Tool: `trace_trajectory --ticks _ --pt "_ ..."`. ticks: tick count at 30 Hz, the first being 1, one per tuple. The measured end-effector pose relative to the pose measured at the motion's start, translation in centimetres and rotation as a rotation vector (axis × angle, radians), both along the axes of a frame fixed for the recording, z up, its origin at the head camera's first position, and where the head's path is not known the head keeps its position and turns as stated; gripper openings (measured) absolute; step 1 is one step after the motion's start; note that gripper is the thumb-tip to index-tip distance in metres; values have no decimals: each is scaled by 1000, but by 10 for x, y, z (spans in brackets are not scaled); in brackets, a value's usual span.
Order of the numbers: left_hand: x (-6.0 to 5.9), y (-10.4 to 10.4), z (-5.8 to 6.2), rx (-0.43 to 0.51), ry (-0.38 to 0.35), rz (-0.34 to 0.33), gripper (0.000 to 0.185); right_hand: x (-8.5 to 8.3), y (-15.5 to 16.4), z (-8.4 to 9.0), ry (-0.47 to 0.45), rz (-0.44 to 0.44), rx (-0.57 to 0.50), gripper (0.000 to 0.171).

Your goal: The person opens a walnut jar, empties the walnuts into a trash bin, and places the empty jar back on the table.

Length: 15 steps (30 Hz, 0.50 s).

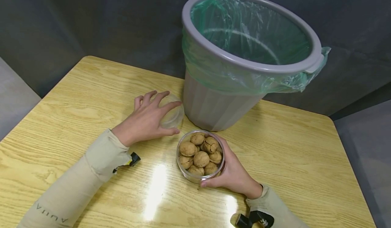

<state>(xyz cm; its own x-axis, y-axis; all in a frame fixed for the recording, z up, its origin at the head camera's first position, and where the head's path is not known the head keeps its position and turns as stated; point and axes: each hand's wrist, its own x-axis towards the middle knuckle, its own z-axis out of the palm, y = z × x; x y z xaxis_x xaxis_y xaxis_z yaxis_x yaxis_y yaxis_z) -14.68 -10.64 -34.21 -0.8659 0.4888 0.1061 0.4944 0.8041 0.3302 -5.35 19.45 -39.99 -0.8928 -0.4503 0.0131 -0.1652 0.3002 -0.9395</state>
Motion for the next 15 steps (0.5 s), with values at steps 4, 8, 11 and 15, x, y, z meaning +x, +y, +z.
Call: trace_trajectory --ticks 4,8,11,15 --pt "-1 0 -1 5 -16 3 81 0 0 0 -4 1 2 131" --pt "-2 0 -1 7 -21 4 80 0 0 0 -4 -1 3 131" --pt "-2 0 -2 7 -25 5 80 0 0 0 -3 -4 7 130" --pt "-2 -1 -3 7 -35 8 80 0 1 -1 -2 -8 16 130"
